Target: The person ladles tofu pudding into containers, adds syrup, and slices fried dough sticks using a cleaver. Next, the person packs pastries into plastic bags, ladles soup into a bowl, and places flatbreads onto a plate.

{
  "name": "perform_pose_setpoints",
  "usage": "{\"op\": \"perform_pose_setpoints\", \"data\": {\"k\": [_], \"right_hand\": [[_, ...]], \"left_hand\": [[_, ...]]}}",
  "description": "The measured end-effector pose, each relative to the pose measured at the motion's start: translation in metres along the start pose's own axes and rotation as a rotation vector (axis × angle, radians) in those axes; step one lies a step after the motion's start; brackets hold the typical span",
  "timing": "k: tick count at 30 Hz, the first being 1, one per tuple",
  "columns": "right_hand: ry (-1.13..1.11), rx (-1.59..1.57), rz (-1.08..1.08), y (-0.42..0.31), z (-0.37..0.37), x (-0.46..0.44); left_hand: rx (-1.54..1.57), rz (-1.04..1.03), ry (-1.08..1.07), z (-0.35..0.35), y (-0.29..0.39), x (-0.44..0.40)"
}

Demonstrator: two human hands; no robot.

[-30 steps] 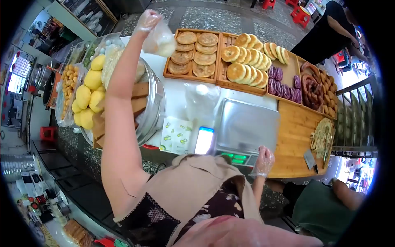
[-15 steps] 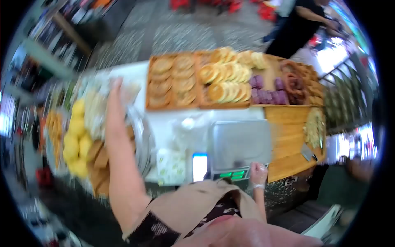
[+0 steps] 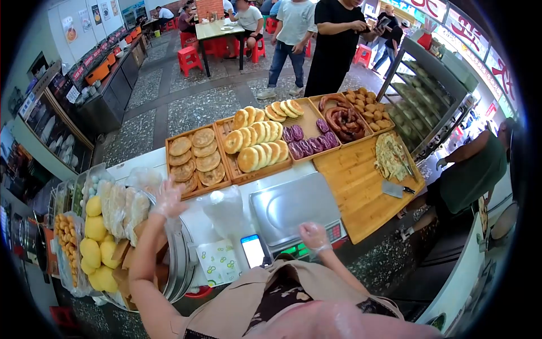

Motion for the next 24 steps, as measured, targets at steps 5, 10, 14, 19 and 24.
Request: {"op": "perform_pose_setpoints", "data": {"k": [5,10,14,19,24], "right_hand": [[-0.042,-0.049,0.045,-0.004,-0.017,-0.003],[-0.075,-0.07,0.085,-0.007,-0.023,0.003],[-0.113,-0.098,0.041,-0.005,-0.024,0.009],[-0.171,-0.088,0.014,0.002,-0.038,0.009],[-0.313,-0.128,-0.021,0.002,-0.065,-0.011]], "left_hand": [[-0.124,0.06,0.302,0.11,0.01,0.007],[-0.155,-0.254,0.552,0.18,0.089,0.038],[-0.085,-0.449,0.605,0.19,0.135,0.079],[-0.035,-0.457,0.493,0.186,0.136,0.103],[0.068,-0.295,0.424,0.169,0.107,0.112]]}}
Point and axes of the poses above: each hand's wrist, its own x-axis away from the middle knuckle, its own z-axis out of the back of the hand, y = z × x, the point moved 10 cm from there along -x, towards the middle knuckle, and after that the axes turned 14 degrees about -x, right-handed, at the moved point
